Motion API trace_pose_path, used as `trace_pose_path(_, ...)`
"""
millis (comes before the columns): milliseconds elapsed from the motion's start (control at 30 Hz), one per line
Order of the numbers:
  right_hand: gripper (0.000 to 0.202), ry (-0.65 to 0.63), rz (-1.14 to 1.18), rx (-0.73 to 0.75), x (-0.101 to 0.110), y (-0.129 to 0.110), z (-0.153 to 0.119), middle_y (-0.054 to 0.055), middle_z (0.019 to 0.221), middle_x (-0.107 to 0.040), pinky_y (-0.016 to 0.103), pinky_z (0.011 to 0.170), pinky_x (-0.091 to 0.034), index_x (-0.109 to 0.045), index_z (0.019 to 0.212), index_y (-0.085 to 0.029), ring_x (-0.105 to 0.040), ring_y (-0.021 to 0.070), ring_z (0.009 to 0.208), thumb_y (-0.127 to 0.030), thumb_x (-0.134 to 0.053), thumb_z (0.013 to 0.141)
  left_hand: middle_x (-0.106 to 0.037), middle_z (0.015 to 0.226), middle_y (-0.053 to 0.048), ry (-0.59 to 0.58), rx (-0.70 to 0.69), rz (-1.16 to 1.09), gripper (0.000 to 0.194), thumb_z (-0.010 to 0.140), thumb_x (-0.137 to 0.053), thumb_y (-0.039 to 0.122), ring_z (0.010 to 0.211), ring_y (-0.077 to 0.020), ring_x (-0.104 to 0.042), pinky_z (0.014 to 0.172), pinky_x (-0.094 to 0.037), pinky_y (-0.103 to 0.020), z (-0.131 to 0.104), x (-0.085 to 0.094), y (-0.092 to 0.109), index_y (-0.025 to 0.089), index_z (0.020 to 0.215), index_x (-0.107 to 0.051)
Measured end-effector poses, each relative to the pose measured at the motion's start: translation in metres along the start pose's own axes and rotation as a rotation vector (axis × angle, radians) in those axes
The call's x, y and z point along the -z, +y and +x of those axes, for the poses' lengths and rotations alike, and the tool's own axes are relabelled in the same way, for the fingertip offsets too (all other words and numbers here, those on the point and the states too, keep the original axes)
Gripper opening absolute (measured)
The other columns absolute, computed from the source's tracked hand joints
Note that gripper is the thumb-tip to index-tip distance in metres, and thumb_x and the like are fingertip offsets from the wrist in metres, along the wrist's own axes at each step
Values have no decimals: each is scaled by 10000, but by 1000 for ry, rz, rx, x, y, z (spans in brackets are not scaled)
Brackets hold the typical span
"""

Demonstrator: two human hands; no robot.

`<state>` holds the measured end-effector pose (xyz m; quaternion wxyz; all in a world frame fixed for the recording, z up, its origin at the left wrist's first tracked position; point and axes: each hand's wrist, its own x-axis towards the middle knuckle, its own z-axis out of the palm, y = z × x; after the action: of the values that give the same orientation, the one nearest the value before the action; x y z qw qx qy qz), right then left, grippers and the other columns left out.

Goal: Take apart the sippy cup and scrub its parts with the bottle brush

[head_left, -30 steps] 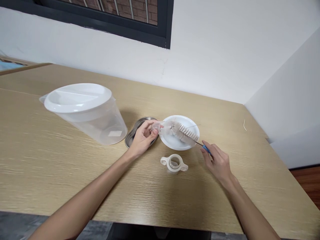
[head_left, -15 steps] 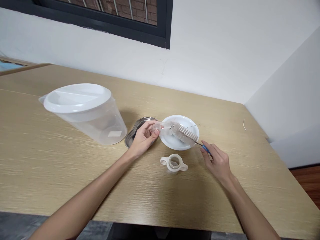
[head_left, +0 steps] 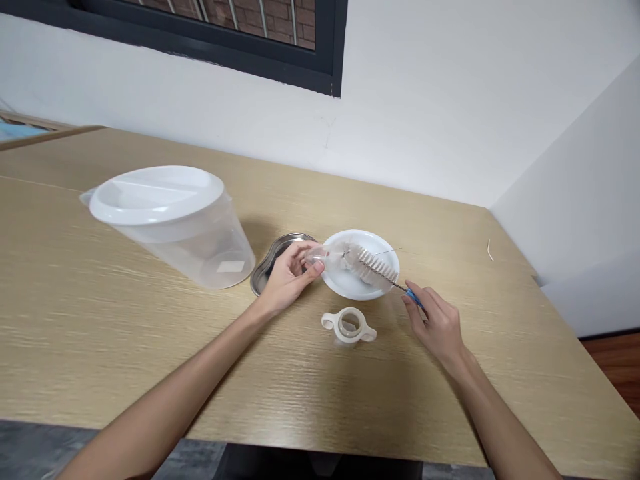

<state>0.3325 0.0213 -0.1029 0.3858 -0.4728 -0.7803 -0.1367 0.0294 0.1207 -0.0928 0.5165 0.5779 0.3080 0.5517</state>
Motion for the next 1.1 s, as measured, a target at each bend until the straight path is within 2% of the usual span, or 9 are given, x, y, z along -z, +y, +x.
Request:
trace_pose_path(200,267,13,-18,-42,1,-1,0,36,833,-677,230,591,-437,-644,1245,-129,-593,104,647,-155,-615,982,-701,1082,-91,-3,-3,-2,468,763,-865,426,988,-183,-658,894,-507,-296,0,0,-2,178,1088,-638)
trace_pose_path(367,284,12,5,-22,-1,-1,0,28,829,-668,227,601,-440,-638,1249,-113,-586,99,643,-132,-630,966,-698,1080,-78,-12,3,-19,476,749,-881,400,968,-159,-646,888,-502,-270,0,-2,-2,180,1090,-633)
trace_pose_path(833,266,-3,-21,-33,2,-1,1,19,799,-655,227,565,-423,-650,1238,-107,-562,91,601,-144,-621,977,-710,1107,-100,-27,-21,77,490,757,-873,400,954,-182,-643,856,-479,-301,-1,1,-7,184,1125,-633)
trace_pose_path(1100,297,17,-1,-11,2,0,-1,42,872,-695,224,622,-460,-638,1254,-124,-630,106,693,-118,-641,957,-695,1084,-81,-28,-49,60,458,759,-872,367,956,-172,-639,890,-488,-308,-1,-2,-4,185,1107,-637)
